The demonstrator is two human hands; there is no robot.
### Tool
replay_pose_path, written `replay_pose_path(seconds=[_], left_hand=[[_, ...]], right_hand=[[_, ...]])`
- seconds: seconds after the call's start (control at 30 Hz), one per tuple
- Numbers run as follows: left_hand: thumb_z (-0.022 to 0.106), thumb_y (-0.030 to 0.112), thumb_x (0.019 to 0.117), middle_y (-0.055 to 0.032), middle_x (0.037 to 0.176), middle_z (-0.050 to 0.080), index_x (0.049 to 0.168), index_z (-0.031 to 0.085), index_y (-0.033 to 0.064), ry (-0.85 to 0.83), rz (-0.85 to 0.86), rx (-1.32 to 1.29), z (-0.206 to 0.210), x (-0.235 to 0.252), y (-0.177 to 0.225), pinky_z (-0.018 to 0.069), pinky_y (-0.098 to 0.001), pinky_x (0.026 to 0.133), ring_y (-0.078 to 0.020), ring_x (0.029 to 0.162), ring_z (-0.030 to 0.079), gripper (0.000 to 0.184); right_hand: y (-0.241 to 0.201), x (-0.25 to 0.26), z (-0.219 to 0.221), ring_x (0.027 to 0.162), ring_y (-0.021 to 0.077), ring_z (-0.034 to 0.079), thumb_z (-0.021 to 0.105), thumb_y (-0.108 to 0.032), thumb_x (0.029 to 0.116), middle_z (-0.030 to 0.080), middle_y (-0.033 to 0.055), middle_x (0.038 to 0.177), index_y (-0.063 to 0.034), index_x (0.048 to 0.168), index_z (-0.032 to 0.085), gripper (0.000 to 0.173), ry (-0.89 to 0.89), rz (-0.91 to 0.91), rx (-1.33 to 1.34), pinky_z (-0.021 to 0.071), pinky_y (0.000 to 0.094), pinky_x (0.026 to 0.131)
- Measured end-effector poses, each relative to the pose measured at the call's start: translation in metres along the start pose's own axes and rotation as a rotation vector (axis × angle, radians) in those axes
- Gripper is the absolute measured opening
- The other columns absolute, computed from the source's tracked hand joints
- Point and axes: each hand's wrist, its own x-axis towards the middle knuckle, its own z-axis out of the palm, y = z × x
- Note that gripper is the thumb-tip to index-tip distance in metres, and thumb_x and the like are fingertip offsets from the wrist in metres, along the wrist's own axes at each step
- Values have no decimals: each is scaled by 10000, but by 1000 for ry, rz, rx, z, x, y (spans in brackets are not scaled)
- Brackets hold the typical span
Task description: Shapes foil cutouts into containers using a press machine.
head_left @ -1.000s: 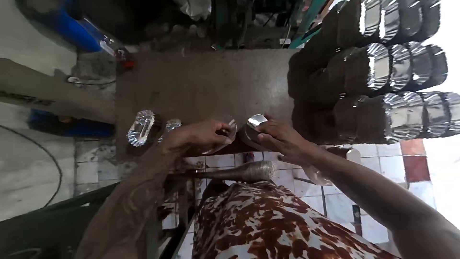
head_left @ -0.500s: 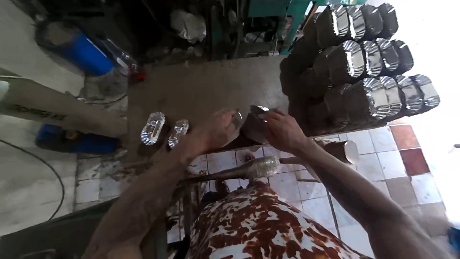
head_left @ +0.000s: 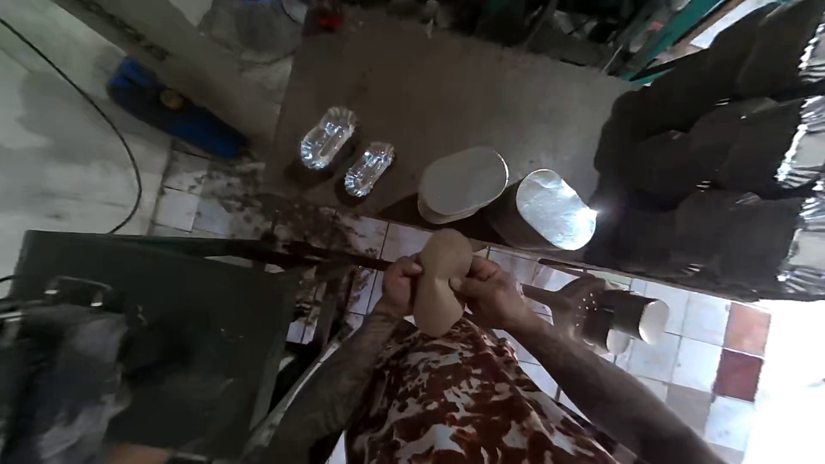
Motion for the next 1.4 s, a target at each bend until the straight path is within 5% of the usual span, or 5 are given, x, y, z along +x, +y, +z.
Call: replay_pose_path(seconds=[0.23, 0.53, 0.83, 1.0, 1.4], left_hand=[[481, 478, 1041, -212, 1227, 682, 1309, 637, 67, -275, -329, 1500, -39, 140, -126, 496, -645, 950, -398, 1158, 651, 514], [364, 376, 1106, -265, 1245, 660, 1230, 682, -19, -292, -410, 1410, -16, 52, 29, 436, -657, 1002, -435, 1200, 610, 521], [296, 339, 1123, 25, 1104, 654, 1302, 540, 148, 680, 505, 289, -101, -113, 223, 557, -264, 866, -40, 991, 635, 358], [183, 380, 1137, -224, 1526, 465, 1527, 388, -29, 924, 586, 700, -164, -146, 226, 356, -437, 1197, -264, 1427, 450, 602], [464, 384, 1091, -178, 937, 690, 962, 720, 26, 577, -230, 1470, -291, -364, 121, 527, -582, 874, -344, 920, 676, 458]], right_hand=[[87, -84, -107, 1265, 407, 585, 566, -212, 1027, 637, 250, 1301, 27, 1297, 634, 367, -405, 411, -1295, 449, 522, 1108], [89, -100, -100, 1302, 396, 563, 496, -144, 1059, 616, 256, 1351, 25, 1369, 604, 370, -485, 444, -1178, 424, 474, 1136], [98, -42, -88, 1191, 283, 651, 624, -188, 981, 700, 167, 1243, -40, 1256, 711, 324, -636, 246, -1162, 494, 452, 1084], [108, 9, 3, 1062, 293, 693, 658, -112, 920, 714, 210, 1138, 42, 1180, 709, 306, -480, 51, -1055, 554, 465, 978], [100, 146, 347, 1040, 338, 712, 602, -1, 943, 743, 141, 1121, -29, 1073, 744, 194, -1168, -1267, -1242, 585, 506, 910]])
